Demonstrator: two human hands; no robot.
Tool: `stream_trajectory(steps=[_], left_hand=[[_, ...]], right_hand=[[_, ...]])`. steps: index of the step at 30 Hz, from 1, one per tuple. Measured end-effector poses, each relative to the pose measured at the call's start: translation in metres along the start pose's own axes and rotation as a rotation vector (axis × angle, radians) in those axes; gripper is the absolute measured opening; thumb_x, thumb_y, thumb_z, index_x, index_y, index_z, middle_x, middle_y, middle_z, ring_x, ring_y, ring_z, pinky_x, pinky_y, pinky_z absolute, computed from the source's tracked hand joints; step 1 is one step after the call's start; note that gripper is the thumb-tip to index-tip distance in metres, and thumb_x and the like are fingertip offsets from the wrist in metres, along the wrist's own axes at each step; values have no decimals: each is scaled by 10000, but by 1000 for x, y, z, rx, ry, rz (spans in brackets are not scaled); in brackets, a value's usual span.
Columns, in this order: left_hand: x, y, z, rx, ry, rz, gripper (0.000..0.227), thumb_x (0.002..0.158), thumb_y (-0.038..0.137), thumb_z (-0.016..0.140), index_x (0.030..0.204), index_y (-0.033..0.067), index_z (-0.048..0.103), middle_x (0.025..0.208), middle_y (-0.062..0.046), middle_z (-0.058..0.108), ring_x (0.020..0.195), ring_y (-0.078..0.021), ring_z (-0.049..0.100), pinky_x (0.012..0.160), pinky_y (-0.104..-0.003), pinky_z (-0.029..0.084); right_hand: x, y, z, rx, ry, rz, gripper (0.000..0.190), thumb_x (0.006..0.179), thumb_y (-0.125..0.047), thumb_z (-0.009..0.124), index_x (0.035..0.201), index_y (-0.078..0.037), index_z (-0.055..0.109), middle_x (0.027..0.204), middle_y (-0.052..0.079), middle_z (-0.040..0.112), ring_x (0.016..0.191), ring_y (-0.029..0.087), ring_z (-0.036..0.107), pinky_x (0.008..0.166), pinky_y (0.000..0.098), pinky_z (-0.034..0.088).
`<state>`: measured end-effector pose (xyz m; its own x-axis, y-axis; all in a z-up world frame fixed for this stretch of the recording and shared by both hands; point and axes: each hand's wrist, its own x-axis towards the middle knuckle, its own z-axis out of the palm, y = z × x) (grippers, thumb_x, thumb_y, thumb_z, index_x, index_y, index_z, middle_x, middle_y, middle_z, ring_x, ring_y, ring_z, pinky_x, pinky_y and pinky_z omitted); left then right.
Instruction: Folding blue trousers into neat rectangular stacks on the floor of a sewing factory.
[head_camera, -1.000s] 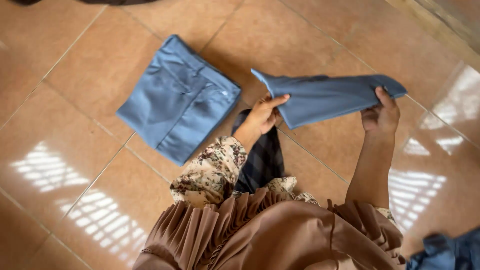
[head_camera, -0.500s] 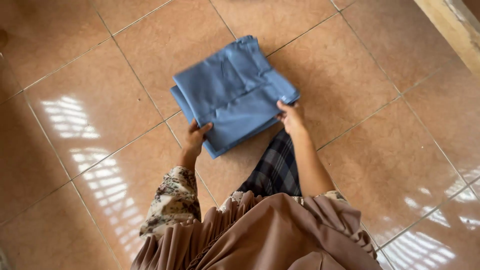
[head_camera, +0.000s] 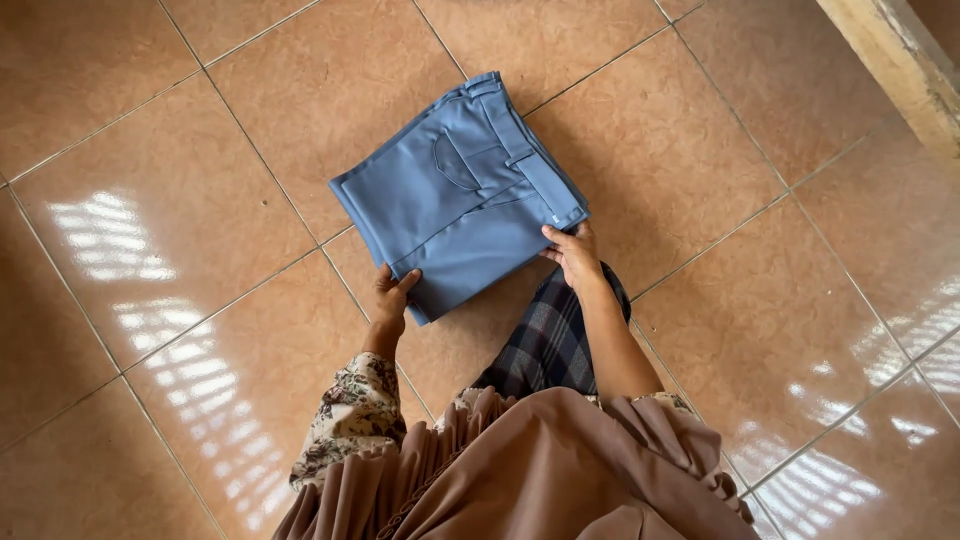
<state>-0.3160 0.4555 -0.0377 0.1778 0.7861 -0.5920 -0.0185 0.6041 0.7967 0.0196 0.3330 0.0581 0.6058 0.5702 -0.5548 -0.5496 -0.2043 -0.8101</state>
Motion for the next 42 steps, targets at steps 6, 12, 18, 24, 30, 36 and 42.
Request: stream_trajectory(steps=[6,12,18,24,30,36,42], left_hand=[[-9,21,-34,220,158,163,527,904,222,797,1387,280,593,1135,-109,701,1077,-317,688,885,-483,549],[6,103,26,743,507,706,371,1084,364,580,1412,197,533,1376,-142,574,1259,-354,598,1007,-492,502],[-32,110,164,1179,315,969,530,1027,385,635,1511,230,484,1570,-154,428,1489,-411,298,1187,-593,248],[-31,60,210,1325,34,1076,568,1033,419,541,1539,194,412,1563,-189,424,1499,-427,303,1203,-633,169],[-52,28,272,1341,-89,1182,565,1012,379,558,1515,153,433,1559,-226,409,1505,-452,269,1209,-639,151],[-111,-21,370,1255,-361,1421,475,1024,333,551,1454,137,497,1580,-193,400,1532,-402,239,1240,-593,121],[-113,-124,411,1295,-564,1599,426,1047,446,477,1357,163,556,1486,-156,484,1513,-384,279,1235,-603,124]], right_hand=[[7,-9,-25,-205,56,-113,538,825,-39,809,1278,-142,538,1042,87,538,839,277,688,725,459,657],[26,-18,-48,-757,329,-432,439,888,-63,655,1289,-243,644,1077,79,628,989,318,683,800,436,592],[-5,-31,16,-1398,468,-1236,511,1003,-486,625,1461,-261,598,1482,132,543,1326,412,508,1020,571,418],[-11,-11,21,-1666,101,-747,621,1055,-550,424,1615,-307,313,1717,82,178,1580,354,64,1204,680,111],[-9,-15,-56,-1618,288,-672,607,1066,-540,427,1606,-281,328,1687,104,257,1563,359,150,1188,686,149],[-34,4,-186,-1500,690,-629,642,1064,-573,484,1621,-298,323,1656,78,327,1523,349,266,1167,679,149],[-90,24,-259,-1397,808,-262,663,1036,-624,451,1605,-297,353,1619,83,407,1522,359,296,1180,697,156]])
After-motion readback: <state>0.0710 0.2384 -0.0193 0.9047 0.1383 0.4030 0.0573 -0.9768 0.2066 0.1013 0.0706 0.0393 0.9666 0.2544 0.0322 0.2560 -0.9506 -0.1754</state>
